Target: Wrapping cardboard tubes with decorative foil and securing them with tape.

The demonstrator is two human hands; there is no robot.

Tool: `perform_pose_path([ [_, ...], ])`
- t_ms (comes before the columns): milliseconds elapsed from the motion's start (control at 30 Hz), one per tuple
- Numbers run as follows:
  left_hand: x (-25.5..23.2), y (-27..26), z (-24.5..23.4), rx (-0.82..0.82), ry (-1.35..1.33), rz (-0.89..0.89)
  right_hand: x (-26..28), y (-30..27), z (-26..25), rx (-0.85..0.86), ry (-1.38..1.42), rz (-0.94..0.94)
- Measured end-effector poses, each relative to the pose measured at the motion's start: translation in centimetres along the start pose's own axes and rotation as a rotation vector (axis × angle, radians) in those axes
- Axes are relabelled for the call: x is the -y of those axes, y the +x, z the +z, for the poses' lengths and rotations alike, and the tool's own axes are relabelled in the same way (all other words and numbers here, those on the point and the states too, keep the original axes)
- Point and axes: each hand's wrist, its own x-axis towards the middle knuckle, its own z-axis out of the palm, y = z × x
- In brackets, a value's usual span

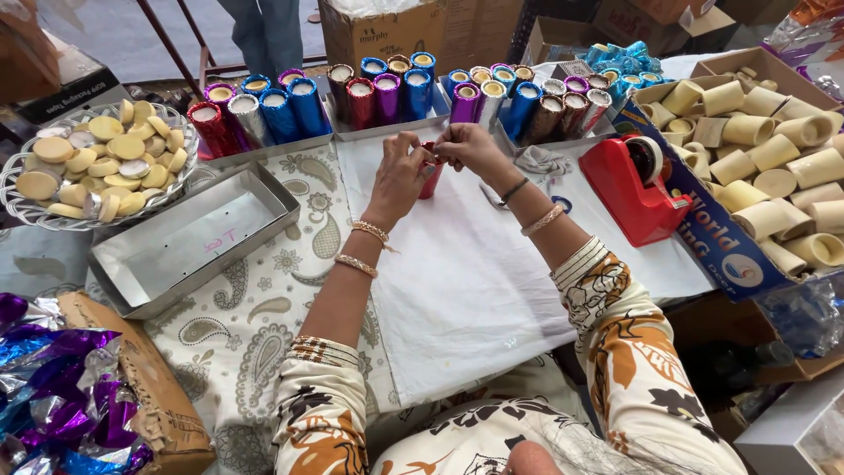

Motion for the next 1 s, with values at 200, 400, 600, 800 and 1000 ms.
perform_pose_path([
  [200,0.0,0.0,0.3,-0.002,0.007,0.006,0.5,0.0,-0.2,0.030,-0.029,0.053],
  [400,0.0,0.0,0.4,0.005,0.038,0.010,1.4,-0.4,0.0,0.023,-0.126,0.166],
  [600,-0.2,0.1,0.4,0.014,0.051,0.018,2.3,-0.7,-0.1,-0.018,-0.421,0.032],
  [800,-0.1,0.0,0.4,0.001,0.053,0.031,5.6,-2.6,0.8,-0.102,-0.821,-0.081],
  [1000,-0.3,0.0,0.3,0.004,0.051,0.036,7.4,-3.5,1.3,-0.090,-0.888,-0.005],
])
